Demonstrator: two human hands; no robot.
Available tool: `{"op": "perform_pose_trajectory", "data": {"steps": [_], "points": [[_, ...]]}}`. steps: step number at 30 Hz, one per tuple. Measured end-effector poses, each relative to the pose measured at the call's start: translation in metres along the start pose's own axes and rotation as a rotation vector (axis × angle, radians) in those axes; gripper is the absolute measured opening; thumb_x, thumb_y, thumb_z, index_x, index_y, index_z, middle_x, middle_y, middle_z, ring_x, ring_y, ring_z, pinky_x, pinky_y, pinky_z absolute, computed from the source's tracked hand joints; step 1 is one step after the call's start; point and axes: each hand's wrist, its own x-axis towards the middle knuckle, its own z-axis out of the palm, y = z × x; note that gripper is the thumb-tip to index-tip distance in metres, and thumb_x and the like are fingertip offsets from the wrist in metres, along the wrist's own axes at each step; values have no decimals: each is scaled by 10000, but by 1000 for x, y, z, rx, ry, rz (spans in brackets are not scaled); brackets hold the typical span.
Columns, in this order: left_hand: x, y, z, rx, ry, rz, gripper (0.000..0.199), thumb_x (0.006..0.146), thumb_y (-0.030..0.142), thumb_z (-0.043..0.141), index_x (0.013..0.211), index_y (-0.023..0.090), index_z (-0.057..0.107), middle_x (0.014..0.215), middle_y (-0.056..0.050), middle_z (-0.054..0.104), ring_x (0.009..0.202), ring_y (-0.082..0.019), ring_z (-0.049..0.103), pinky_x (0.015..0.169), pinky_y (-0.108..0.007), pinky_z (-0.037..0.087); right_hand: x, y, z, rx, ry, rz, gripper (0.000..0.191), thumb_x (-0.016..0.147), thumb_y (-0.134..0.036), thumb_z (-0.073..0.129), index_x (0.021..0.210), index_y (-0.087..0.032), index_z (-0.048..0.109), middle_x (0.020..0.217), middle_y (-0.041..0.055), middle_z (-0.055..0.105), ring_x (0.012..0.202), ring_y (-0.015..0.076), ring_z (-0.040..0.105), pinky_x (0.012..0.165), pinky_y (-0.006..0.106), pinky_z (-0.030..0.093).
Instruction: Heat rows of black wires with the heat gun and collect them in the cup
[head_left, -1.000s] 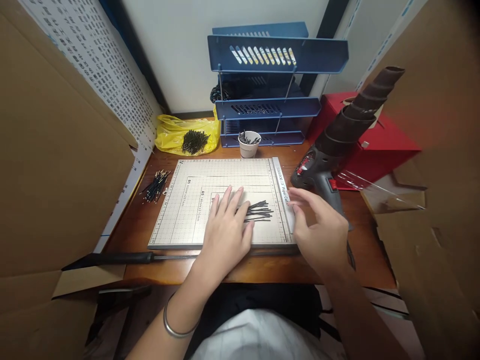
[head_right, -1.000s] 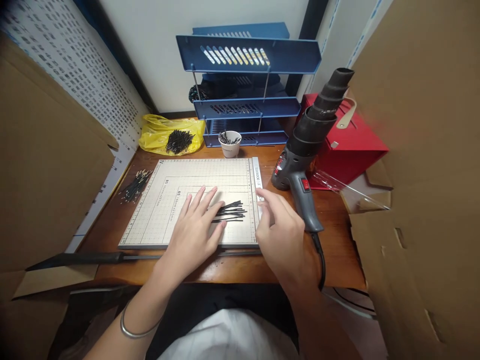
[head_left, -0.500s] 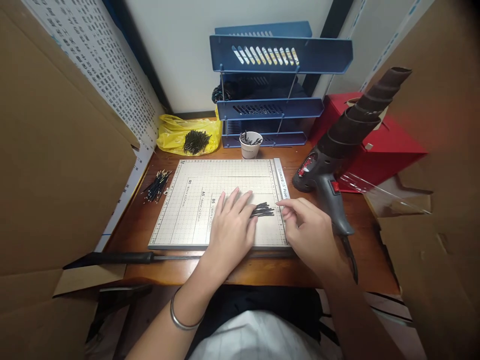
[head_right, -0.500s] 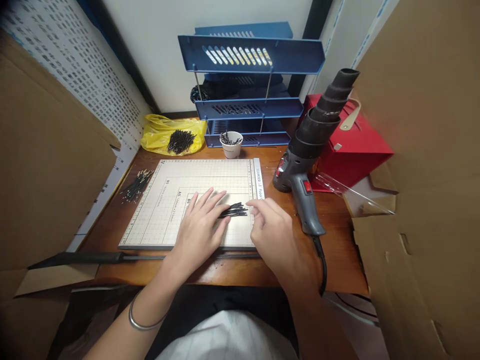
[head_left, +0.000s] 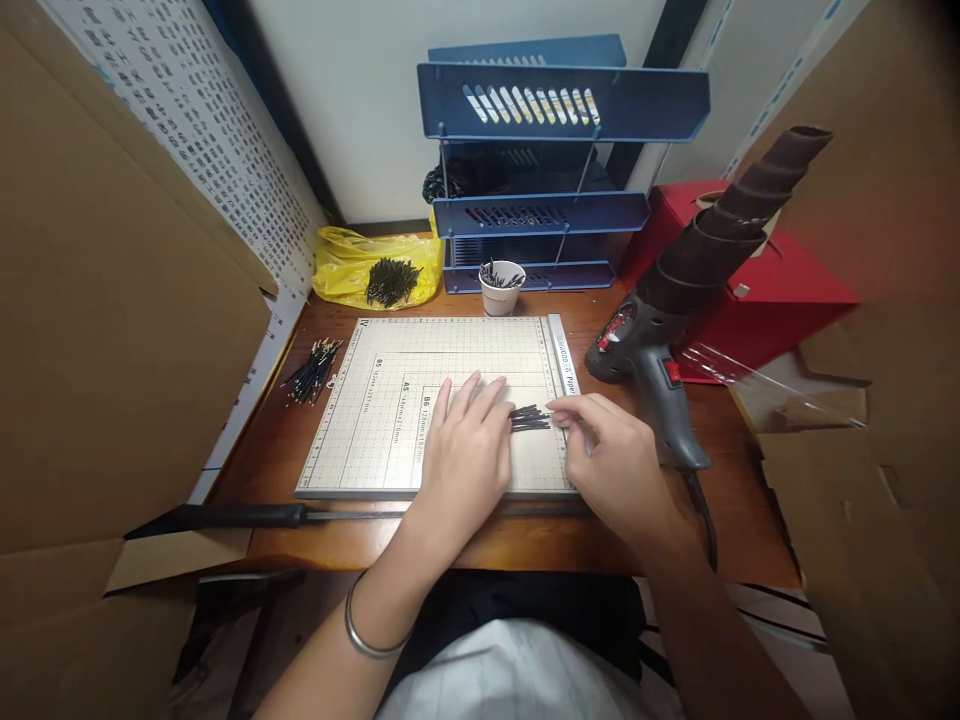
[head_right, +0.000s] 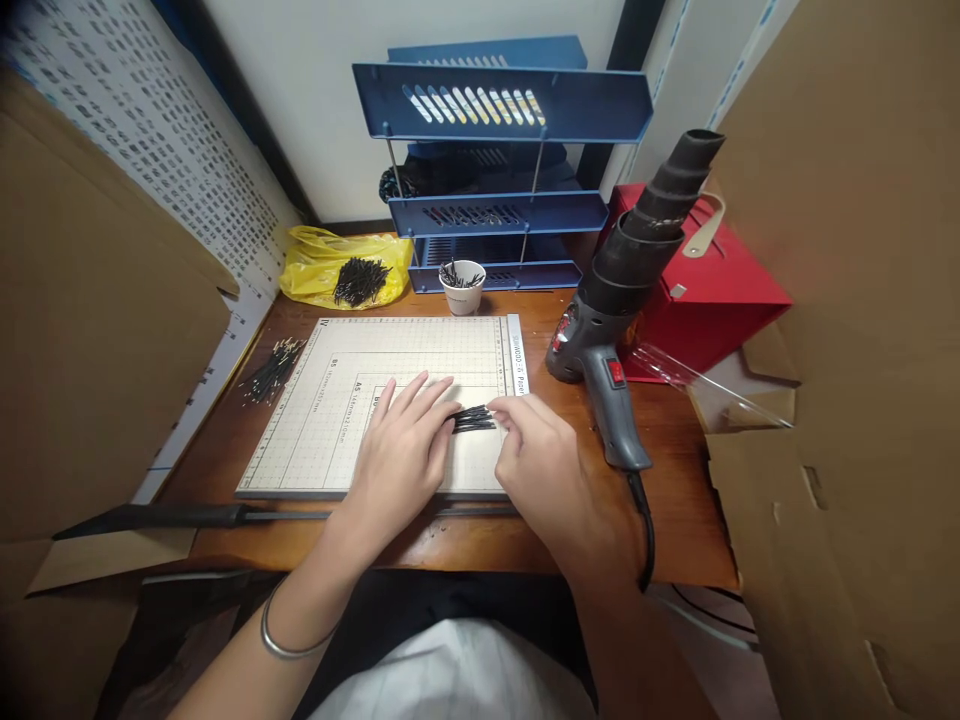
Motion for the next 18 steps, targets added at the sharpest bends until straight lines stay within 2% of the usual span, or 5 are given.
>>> {"op": "perform_pose_trajectory", "data": {"steps": [3,6,10,13,18], "points": [[11,-2,0,-4,2,-18,239,1000,131,500,1061,188,724,1428,-55,647,1395,-323,522,1227,-577,322,0,0,1,9,-47,-14,347,826,4,437,984,-175,689,894,44,705,832,169,669,774,290,514],[20,-5,0,-14,-35,-26,197,976,131,552,995,187,740,1385,-60,674,1353,-315,556,1223,-567,334,1,-1,0,-80,-79,-36,205,890,-93,562,969,-184,728,956,54,713,910,208,637,841,350,469],[29,-7,0,-46,-88,-8,220,959,108,553,949,199,754,1333,-54,700,1315,-289,576,1217,-558,346,3,1,1,-260,-140,-28,149,905,-153,645,888,-233,770,937,37,714,896,228,598,798,386,364],[33,-8,-1,-57,-101,22,246,954,94,539,911,206,754,1307,-52,712,1283,-287,593,1205,-565,353,5,4,4,-283,-184,-8,175,913,-138,627,876,-226,773,919,43,710,897,226,591,778,376,334],[23,-7,-1,-73,-58,9,226,989,124,521,1051,198,726,1363,-64,678,1303,-262,581,1219,-530,340,8,5,5,-273,-199,14,153,916,-158,638,866,-227,765,920,36,712,901,224,587,793,379,325]]}}
